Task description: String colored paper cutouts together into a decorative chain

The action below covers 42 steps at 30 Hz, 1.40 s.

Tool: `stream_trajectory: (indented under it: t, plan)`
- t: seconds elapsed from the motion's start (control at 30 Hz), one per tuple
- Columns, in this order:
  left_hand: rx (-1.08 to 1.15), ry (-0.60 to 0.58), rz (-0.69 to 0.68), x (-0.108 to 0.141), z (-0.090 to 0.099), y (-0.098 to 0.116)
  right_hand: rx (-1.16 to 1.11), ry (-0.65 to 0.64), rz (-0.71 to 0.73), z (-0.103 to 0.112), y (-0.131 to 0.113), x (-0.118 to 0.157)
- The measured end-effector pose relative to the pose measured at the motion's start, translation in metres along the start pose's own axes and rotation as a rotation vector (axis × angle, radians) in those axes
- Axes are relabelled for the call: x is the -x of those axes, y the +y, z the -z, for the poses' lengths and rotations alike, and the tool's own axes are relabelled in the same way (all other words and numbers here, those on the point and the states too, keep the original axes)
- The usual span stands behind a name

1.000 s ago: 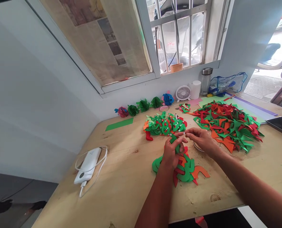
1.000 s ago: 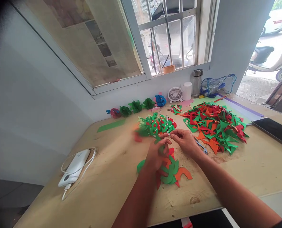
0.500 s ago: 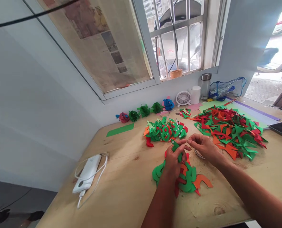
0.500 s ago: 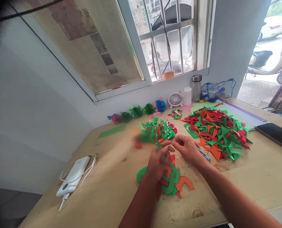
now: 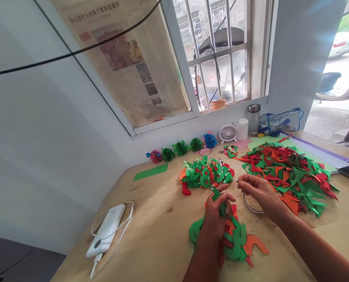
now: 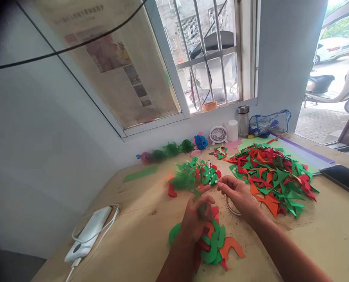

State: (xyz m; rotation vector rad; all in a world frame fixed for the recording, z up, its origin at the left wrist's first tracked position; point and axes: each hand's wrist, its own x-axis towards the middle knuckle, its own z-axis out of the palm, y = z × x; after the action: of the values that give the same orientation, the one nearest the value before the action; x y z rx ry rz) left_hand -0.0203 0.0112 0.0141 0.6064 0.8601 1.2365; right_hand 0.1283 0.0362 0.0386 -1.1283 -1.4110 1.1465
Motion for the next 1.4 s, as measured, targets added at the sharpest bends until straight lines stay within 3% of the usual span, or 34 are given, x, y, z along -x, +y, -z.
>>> stream_trajectory:
  t: [0.33,0.63,0.87,1.4]
  plan:
    - [-0.021,0.010,-0.027,0.002,-0.002,0.000,-0.005,-0.075,0.055,-0.006,0.002,0.004]
    - [0.019,-0.020,-0.042,0.002,-0.001,-0.001,0.011,-0.047,0.105,-0.006,0.003,0.005]
    - [0.025,-0.044,-0.050,0.001,0.000,-0.004,-0.047,-0.061,0.055,-0.009,0.012,0.006]
    - [-0.032,-0.015,-0.064,0.000,-0.001,0.001,-0.168,-0.015,0.016,-0.009,0.003,0.007]
